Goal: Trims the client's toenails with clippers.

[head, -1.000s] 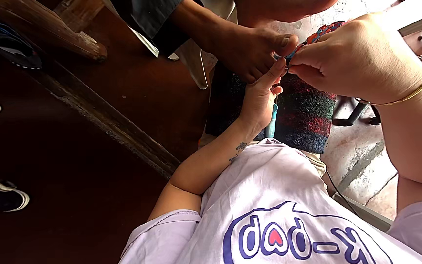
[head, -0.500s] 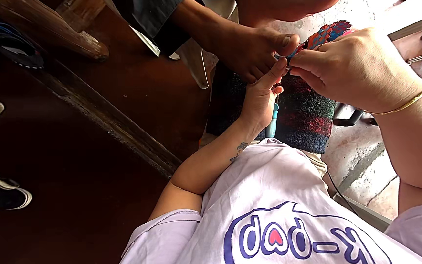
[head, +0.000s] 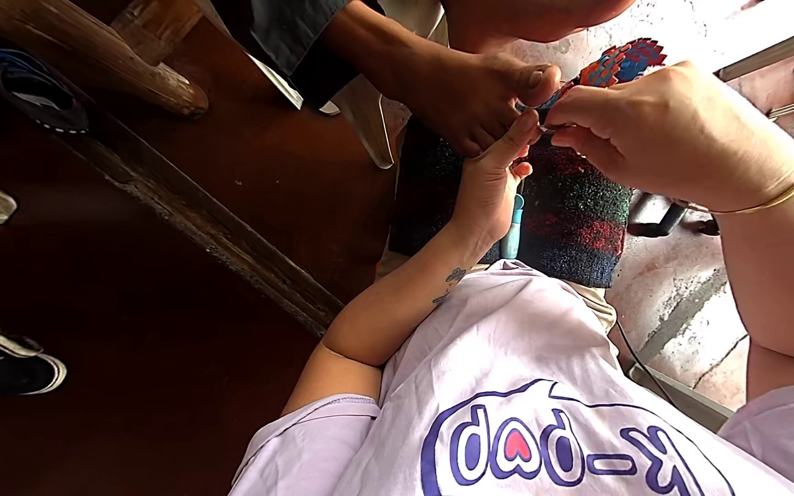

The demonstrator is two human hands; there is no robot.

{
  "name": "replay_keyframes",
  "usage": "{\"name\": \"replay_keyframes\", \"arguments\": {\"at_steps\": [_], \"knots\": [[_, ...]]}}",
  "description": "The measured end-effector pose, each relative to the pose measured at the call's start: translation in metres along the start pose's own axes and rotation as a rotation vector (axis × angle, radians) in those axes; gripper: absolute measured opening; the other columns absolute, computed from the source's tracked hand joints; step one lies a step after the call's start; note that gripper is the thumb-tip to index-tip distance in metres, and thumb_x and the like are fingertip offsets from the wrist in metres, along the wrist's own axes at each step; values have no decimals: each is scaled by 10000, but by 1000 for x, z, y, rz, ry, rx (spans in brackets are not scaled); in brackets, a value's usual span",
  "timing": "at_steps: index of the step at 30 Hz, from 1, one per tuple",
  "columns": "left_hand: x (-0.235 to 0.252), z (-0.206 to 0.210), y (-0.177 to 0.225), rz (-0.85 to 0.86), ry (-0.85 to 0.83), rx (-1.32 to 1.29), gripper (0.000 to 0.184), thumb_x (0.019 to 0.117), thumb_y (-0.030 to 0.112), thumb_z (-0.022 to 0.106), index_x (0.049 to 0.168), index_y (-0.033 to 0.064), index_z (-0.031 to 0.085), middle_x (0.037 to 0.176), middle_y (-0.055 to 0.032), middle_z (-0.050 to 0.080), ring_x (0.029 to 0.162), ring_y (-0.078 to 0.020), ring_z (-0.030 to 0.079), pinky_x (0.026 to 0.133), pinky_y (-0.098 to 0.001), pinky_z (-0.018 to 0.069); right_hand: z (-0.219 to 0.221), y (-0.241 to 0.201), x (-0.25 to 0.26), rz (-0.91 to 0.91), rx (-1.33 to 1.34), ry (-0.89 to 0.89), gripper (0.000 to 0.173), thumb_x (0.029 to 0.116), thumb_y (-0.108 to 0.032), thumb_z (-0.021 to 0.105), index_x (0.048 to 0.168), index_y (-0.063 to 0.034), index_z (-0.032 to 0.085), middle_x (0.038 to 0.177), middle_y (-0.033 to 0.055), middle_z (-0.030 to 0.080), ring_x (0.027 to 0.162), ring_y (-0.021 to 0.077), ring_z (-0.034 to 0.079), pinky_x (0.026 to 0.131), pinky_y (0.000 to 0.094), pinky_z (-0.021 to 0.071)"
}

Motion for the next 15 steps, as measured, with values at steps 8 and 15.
{"name": "replay_keyframes", "arguments": {"at_steps": [8,15], "knots": [[0,0,0,-24,-26,-53,106,1002,89,605,944,163,654,870,41,626,855,-74,611,801,-244,518,28,45,-39,79,1284,468,177,1084,-202,493,1113,-154,662,1069,0,762,1022,134,730,963,323,585],[0,-1,-2,-12,-36,-50,131,1009,114,605,902,155,669,848,39,621,832,-77,600,790,-240,512,47,36,-44,381,1704,461,275,1113,-160,304,1134,-152,578,868,-9,727,551,47,624,528,204,566]]}}
Point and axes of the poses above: each hand's wrist, its own x-axis towards the middle knuckle, its own z-axis out of the palm, y = z × x, the point moved 4 cm from there along x, towards the middle knuckle
